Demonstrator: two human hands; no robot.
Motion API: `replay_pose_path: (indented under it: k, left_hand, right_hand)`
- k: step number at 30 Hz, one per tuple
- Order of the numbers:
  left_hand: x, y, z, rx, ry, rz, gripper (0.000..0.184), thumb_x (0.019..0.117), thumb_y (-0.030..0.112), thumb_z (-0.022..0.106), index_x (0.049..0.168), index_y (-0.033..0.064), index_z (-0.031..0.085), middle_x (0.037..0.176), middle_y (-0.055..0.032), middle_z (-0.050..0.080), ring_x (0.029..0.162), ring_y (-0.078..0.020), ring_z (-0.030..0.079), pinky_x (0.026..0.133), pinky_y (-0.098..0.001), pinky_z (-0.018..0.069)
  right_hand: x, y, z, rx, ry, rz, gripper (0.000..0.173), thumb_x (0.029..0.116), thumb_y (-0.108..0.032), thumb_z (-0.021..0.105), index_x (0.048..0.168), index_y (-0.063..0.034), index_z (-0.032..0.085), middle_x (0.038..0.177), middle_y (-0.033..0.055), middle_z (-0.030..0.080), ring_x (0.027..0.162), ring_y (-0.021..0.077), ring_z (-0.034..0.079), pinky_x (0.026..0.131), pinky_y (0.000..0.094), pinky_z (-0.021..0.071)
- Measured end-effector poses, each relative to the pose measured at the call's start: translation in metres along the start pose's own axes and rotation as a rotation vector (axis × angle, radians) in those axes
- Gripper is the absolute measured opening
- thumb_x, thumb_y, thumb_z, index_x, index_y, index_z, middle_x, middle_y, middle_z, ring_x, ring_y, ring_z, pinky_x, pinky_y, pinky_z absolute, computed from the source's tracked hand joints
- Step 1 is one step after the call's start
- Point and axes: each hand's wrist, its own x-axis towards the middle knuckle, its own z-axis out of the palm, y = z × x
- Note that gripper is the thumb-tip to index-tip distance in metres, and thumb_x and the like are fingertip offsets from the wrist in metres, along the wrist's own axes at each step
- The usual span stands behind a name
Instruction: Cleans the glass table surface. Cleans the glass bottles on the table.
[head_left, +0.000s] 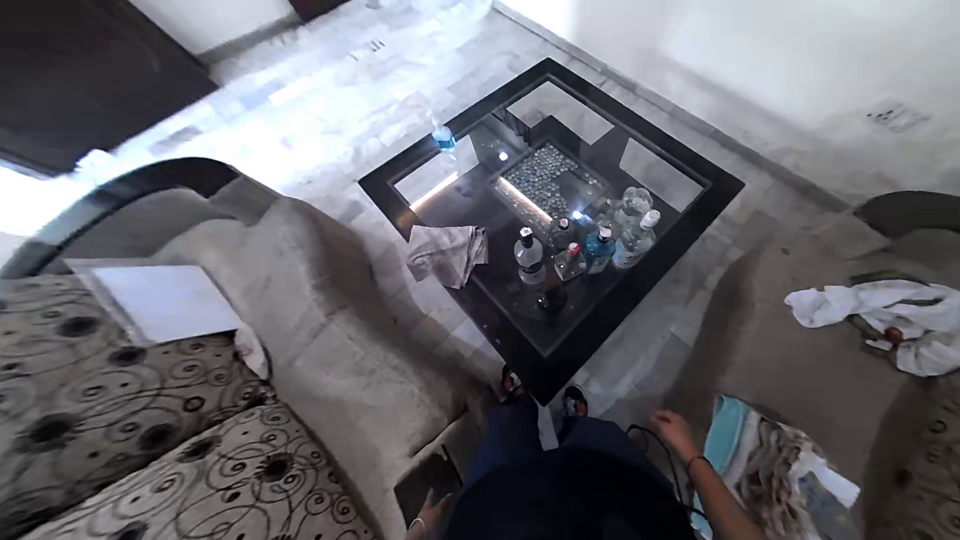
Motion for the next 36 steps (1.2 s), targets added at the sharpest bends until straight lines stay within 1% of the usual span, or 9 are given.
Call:
replay_pose_path:
  k: [5,11,15,19,22,24,28,32,36]
  left_hand:
    - [0.021,0.039,-0.038,0.068,-0.002,0.107,0.053,0.1108,0.022,0.047,0.153,-0.007,0.036,0.153,-0.0309,0.044,0.144,-0.0406,0.042,0.12,-0.0509,0.0317]
    - [0.018,0.066,-0.048,0.139,-0.109,0.204,0.045,0.1123,0.017,0.041,0.149,-0.0096,0.042,0.151,-0.0315,0.046,0.144,-0.0401,0.043,0.121,-0.0476,0.03]
    - [0.057,0.014,-0.047,0.247,-0.089,0.122,0.041,0.11,0.012,0.047,0.144,-0.0104,0.048,0.15,-0.0302,0.048,0.145,-0.0401,0.043,0.122,-0.0468,0.0275]
    - [0.176,-0.085,-0.023,0.32,-0.01,0.052,0.039,0.1088,0.019,0.051,0.143,0.0015,0.056,0.148,-0.0219,0.055,0.141,-0.0361,0.05,0.119,-0.0517,0.0343]
    - [0.132,-0.079,-0.022,0.219,0.002,0.123,0.041,0.1098,0.028,0.049,0.135,-0.001,0.062,0.137,-0.0233,0.062,0.131,-0.0358,0.058,0.112,-0.0513,0.0435]
    - [0.105,-0.077,-0.038,0.234,-0.087,0.419,0.047,0.1116,0.027,0.043,0.135,-0.0104,0.057,0.133,-0.0321,0.062,0.125,-0.0404,0.061,0.105,-0.0473,0.0503]
    - [-0.059,0.064,-0.043,0.178,-0.052,0.155,0.045,0.1138,0.014,0.031,0.152,-0.0076,0.038,0.159,-0.0238,0.039,0.149,-0.0301,0.037,0.123,-0.0384,0.0258]
    - [-0.047,0.112,-0.033,0.174,-0.162,0.252,0.049,0.114,0.026,0.032,0.148,-0.0069,0.044,0.153,-0.0253,0.047,0.143,-0.0317,0.045,0.119,-0.0455,0.0326]
    - [-0.054,0.151,-0.018,0.306,-0.316,0.39,0.049,0.1136,0.022,0.032,0.155,-0.0047,0.035,0.162,-0.0244,0.035,0.151,-0.0331,0.034,0.124,-0.045,0.0245]
  right_hand:
    - [-0.007,0.013,0.037,0.035,0.013,0.04,0.032,0.1036,-0.005,0.053,0.131,0.0108,0.059,0.126,0.0321,0.062,0.109,0.0401,0.064,0.097,0.051,0.0489]
    - [-0.012,-0.051,0.065,-0.04,0.056,0.008,0.032,0.1056,-0.012,0.054,0.129,0.0087,0.062,0.119,0.0301,0.065,0.106,0.039,0.065,0.095,0.0516,0.0485]
    - [-0.014,-0.086,0.077,-0.046,0.033,-0.093,0.03,0.1053,-0.01,0.054,0.128,0.0085,0.062,0.121,0.0296,0.065,0.105,0.0378,0.066,0.095,0.0502,0.0504]
    - [-0.015,-0.092,0.072,-0.124,-0.008,-0.113,0.027,0.1013,-0.003,0.058,0.125,0.0082,0.066,0.128,0.0281,0.064,0.123,0.0379,0.06,0.108,0.0494,0.0429]
    - [-0.012,-0.071,0.062,-0.155,-0.049,-0.07,0.027,0.1014,-0.003,0.058,0.125,0.0075,0.066,0.13,0.0276,0.064,0.125,0.0381,0.059,0.109,0.0498,0.0421]
    - [-0.006,-0.055,0.055,-0.124,-0.037,-0.022,0.028,0.102,-0.005,0.058,0.126,0.0072,0.065,0.127,0.0278,0.065,0.12,0.0387,0.062,0.105,0.0506,0.045]
    - [-0.015,-0.05,0.038,-0.144,0.019,0.091,0.034,0.1075,-0.017,0.05,0.128,0.0061,0.064,0.128,0.0285,0.064,0.119,0.0399,0.062,0.104,0.0535,0.0451]
    - [-0.031,-0.065,0.025,-0.246,0.044,0.114,0.033,0.1061,-0.017,0.049,0.129,0.0003,0.066,0.131,0.0231,0.064,0.125,0.0371,0.06,0.107,0.0548,0.0425]
    - [-0.039,-0.088,0.031,-0.204,-0.035,-0.046,0.031,0.1027,-0.007,0.051,0.129,0.0016,0.066,0.138,0.0237,0.059,0.131,0.0363,0.055,0.111,0.0494,0.0412]
